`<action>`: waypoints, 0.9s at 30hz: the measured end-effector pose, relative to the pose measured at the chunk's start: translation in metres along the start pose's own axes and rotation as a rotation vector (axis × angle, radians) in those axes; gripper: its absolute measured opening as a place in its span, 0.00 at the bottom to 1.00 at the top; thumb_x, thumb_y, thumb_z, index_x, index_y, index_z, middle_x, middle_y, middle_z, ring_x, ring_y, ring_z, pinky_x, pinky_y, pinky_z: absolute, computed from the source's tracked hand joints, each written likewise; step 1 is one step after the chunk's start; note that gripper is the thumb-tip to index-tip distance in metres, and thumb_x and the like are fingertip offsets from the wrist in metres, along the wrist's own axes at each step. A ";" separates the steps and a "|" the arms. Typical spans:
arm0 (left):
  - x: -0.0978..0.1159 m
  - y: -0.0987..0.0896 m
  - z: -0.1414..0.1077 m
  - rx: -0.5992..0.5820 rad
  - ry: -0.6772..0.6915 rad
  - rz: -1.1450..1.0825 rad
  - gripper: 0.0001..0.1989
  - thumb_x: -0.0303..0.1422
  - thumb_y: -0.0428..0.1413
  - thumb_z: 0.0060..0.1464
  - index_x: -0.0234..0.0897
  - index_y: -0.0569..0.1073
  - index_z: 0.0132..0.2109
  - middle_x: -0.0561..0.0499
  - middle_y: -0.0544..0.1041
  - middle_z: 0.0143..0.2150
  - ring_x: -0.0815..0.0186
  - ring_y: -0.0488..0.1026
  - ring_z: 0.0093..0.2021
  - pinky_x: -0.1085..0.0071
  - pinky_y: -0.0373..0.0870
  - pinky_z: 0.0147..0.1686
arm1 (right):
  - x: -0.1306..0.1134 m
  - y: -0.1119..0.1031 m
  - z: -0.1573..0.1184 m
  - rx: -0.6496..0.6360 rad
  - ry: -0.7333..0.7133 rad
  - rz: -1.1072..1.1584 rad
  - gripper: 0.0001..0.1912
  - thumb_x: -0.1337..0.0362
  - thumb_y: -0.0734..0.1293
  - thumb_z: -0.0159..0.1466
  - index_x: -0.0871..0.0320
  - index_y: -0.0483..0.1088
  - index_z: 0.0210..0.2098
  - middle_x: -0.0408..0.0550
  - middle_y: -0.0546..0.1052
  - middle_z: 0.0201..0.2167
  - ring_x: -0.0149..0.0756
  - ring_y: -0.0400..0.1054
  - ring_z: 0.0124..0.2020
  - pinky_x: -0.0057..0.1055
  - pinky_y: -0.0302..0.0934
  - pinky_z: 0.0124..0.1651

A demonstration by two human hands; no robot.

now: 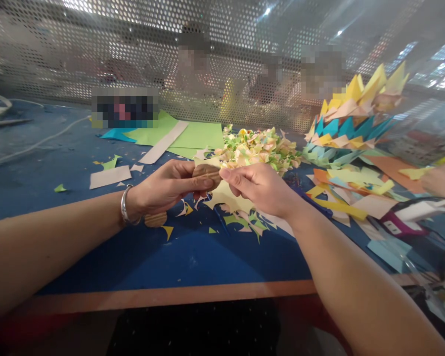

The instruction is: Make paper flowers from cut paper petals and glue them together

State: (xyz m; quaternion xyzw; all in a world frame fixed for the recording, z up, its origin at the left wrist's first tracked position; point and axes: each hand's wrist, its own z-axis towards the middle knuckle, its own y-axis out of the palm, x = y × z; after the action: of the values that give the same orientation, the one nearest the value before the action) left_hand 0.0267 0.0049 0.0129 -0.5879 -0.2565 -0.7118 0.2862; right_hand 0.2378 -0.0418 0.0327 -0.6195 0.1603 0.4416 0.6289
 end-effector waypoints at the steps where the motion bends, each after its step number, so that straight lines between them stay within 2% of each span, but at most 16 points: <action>1: 0.000 0.000 0.000 -0.005 0.000 -0.002 0.07 0.27 0.60 0.54 0.32 0.76 0.28 0.52 0.73 0.29 0.75 0.66 0.26 0.76 0.64 0.27 | 0.000 0.000 0.000 -0.001 0.003 -0.001 0.30 0.42 0.60 0.68 0.58 0.62 0.20 0.34 0.51 0.15 0.23 0.42 0.16 0.29 0.39 0.20; 4: 0.000 -0.001 0.001 -0.015 -0.004 -0.012 0.06 0.28 0.62 0.53 0.32 0.76 0.28 0.52 0.73 0.29 0.74 0.66 0.27 0.76 0.63 0.27 | 0.000 -0.001 -0.001 0.002 0.012 -0.009 0.30 0.41 0.61 0.68 0.58 0.62 0.20 0.35 0.51 0.15 0.23 0.42 0.16 0.29 0.39 0.20; 9: 0.003 -0.002 0.001 -0.077 0.004 -0.044 0.11 0.28 0.62 0.52 0.34 0.71 0.24 0.55 0.68 0.25 0.74 0.62 0.26 0.76 0.60 0.26 | -0.001 -0.002 -0.002 -0.003 0.017 -0.018 0.30 0.41 0.60 0.68 0.58 0.62 0.20 0.35 0.51 0.15 0.23 0.43 0.16 0.29 0.40 0.21; 17: 0.003 -0.005 0.002 -0.141 -0.024 -0.038 0.13 0.30 0.64 0.50 0.35 0.69 0.23 0.56 0.65 0.24 0.73 0.60 0.26 0.75 0.58 0.26 | 0.001 -0.002 -0.002 -0.026 0.016 -0.026 0.29 0.43 0.60 0.69 0.58 0.62 0.20 0.35 0.52 0.15 0.23 0.44 0.17 0.28 0.42 0.22; 24: 0.004 -0.005 0.002 -0.120 -0.041 -0.004 0.08 0.30 0.64 0.50 0.34 0.74 0.27 0.55 0.67 0.26 0.73 0.60 0.26 0.74 0.59 0.27 | 0.000 -0.003 -0.003 -0.027 0.011 -0.035 0.29 0.42 0.60 0.68 0.58 0.62 0.20 0.36 0.54 0.15 0.24 0.46 0.17 0.29 0.41 0.22; 27: 0.005 -0.005 0.002 -0.118 -0.037 -0.005 0.10 0.29 0.64 0.50 0.34 0.72 0.24 0.55 0.66 0.25 0.73 0.60 0.25 0.73 0.58 0.27 | 0.001 -0.003 -0.003 -0.022 0.008 -0.052 0.29 0.41 0.61 0.67 0.58 0.62 0.21 0.36 0.54 0.16 0.24 0.46 0.17 0.29 0.41 0.22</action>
State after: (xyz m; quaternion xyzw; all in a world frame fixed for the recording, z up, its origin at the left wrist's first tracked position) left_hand 0.0235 0.0092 0.0178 -0.6163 -0.2208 -0.7153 0.2446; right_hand 0.2415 -0.0435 0.0333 -0.6320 0.1419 0.4242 0.6328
